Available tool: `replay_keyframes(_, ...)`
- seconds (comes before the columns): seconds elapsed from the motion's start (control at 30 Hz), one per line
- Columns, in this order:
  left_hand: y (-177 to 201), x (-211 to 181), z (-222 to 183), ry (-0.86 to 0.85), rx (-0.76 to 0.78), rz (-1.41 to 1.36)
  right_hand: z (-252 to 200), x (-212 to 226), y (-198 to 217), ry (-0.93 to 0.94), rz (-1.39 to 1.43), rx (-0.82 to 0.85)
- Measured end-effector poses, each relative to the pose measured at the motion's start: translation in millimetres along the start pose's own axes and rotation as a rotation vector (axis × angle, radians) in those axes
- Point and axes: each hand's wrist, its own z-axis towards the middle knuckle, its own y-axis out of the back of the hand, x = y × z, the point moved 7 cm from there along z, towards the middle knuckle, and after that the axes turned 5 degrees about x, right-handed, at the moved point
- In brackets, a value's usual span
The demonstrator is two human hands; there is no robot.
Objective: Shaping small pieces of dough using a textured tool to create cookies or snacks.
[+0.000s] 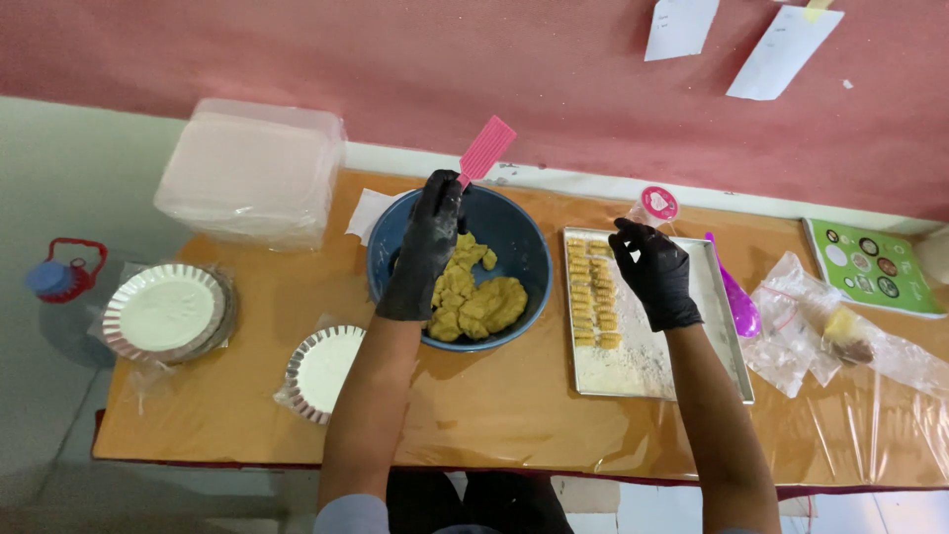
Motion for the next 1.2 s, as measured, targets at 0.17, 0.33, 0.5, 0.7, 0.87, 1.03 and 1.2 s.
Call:
replay_keyframes(0.17, -7, 5, 3, 0.256, -0.131, -0.273, 45, 101, 10, 0.082, 0.248, 0.038)
replay_keyframes(0.33, 0, 12, 0, 0.324, -0.161, -0.265, 56, 168, -56, 0.095, 0.214, 0.652)
replay_keyframes(0.5, 0, 22, 1, 0.203, -0.135, -0.507, 39, 170, -141, 0.174, -0.032, 0.574)
replay_keyframes(0.7, 14, 90, -3, 0.032, 0.020, -0.494, 24, 146, -190, 0.109, -0.212, 0.586)
replay_keyframes(0.87, -6, 11, -1, 0.243, -0.156, -0.343, 9, 131, -235, 0.056, -0.346, 0.602)
replay_keyframes(1.03, 0, 15, -2, 0.300, -0.180, -0.217, 28, 164, -162, 0.145, -0.474, 0.154)
replay_keyframes(1.2, 14, 11, -4, 0.363, -0.287, 0.011, 72, 169, -110, 0.026, 0.522, 0.587)
